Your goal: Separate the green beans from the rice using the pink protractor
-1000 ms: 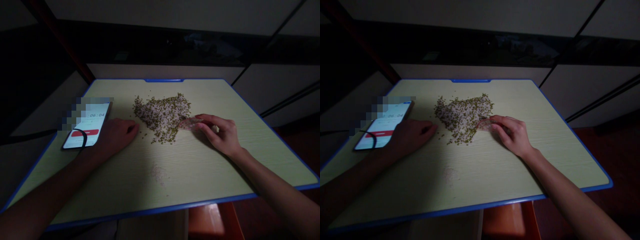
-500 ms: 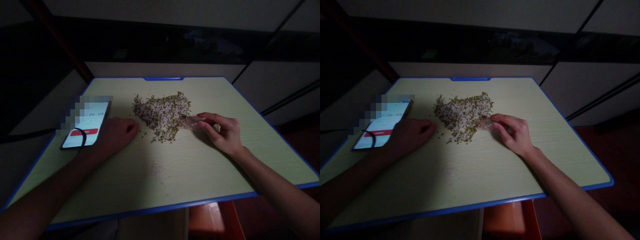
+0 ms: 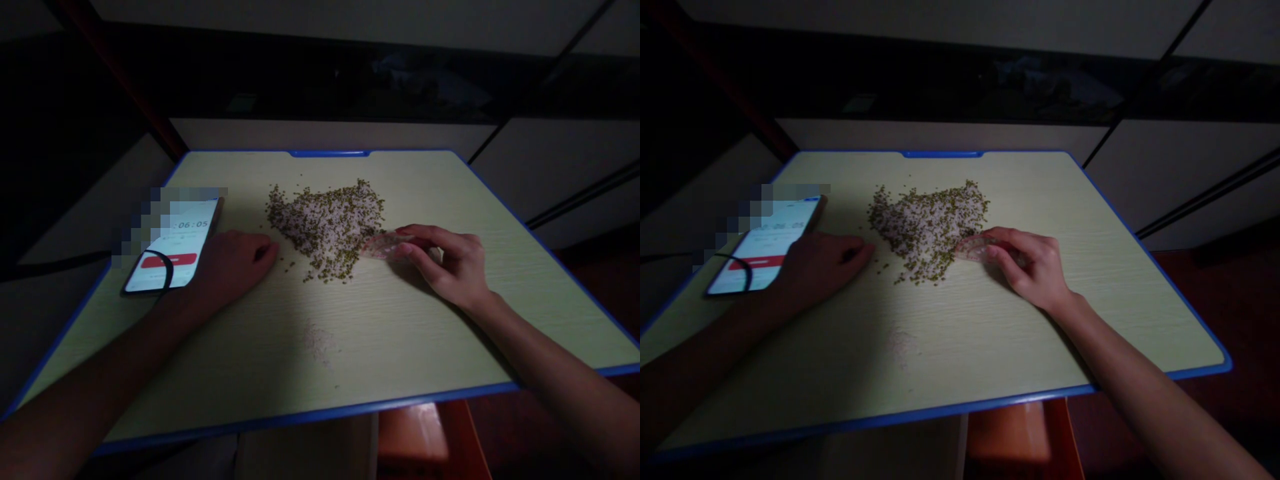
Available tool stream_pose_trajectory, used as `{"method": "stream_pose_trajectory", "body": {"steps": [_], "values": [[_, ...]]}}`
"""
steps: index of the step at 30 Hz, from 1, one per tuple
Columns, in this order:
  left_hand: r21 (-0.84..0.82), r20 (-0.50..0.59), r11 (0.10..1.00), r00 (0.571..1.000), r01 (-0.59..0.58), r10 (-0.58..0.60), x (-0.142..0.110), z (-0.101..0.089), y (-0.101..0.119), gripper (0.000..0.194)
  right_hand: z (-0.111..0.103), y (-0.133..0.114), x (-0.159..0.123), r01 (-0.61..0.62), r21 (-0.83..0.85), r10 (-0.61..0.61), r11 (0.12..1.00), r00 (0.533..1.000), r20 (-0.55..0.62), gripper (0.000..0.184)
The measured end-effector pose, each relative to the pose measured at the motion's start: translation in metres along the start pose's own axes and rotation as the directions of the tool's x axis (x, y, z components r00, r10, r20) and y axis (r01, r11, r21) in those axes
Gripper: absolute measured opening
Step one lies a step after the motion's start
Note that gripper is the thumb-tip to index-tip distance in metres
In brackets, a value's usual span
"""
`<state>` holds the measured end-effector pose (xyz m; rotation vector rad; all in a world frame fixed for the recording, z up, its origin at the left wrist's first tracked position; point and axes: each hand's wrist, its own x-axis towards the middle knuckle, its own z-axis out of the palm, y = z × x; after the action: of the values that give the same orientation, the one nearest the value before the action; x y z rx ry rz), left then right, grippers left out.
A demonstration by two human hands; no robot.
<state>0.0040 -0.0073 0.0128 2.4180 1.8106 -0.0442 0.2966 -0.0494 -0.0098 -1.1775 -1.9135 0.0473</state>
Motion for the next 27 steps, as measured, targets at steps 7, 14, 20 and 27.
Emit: {"method": "stream_pose_trajectory", "body": {"steps": [7, 14, 20, 27], "values": [[0.020, -0.033, 0.999, 0.999, -0.026, 0.027, 0.0025, 0.0042, -0.0036, 0.040, -0.0008, 0.0004, -0.0020, -0.003, 0.036, 0.002, 0.999, 1.000, 0.020, 0.010], [0.087, -0.035, 0.996, 0.999, 0.002, 0.001, 0.0041, 0.0062, -0.0051, 0.045, -0.0004, 0.0017, -0.0038, -0.017, 0.019, 0.017, 1.000, 1.000, 0.009, 0.008], [0.054, -0.008, 0.999, 1.000, -0.003, 0.003, 0.0011, 0.0013, -0.0022, 0.042, -0.0019, -0.0003, -0.0039, 0.008, 0.026, -0.009, 1.000, 0.999, 0.035, 0.007], [0.006, -0.028, 1.000, 0.999, -0.017, 0.017, 0.0003, 0.0000, -0.0012, 0.038, -0.0018, 0.0011, -0.0046, 0.012, 0.016, -0.013, 1.000, 0.999, 0.034, 0.010]]}}
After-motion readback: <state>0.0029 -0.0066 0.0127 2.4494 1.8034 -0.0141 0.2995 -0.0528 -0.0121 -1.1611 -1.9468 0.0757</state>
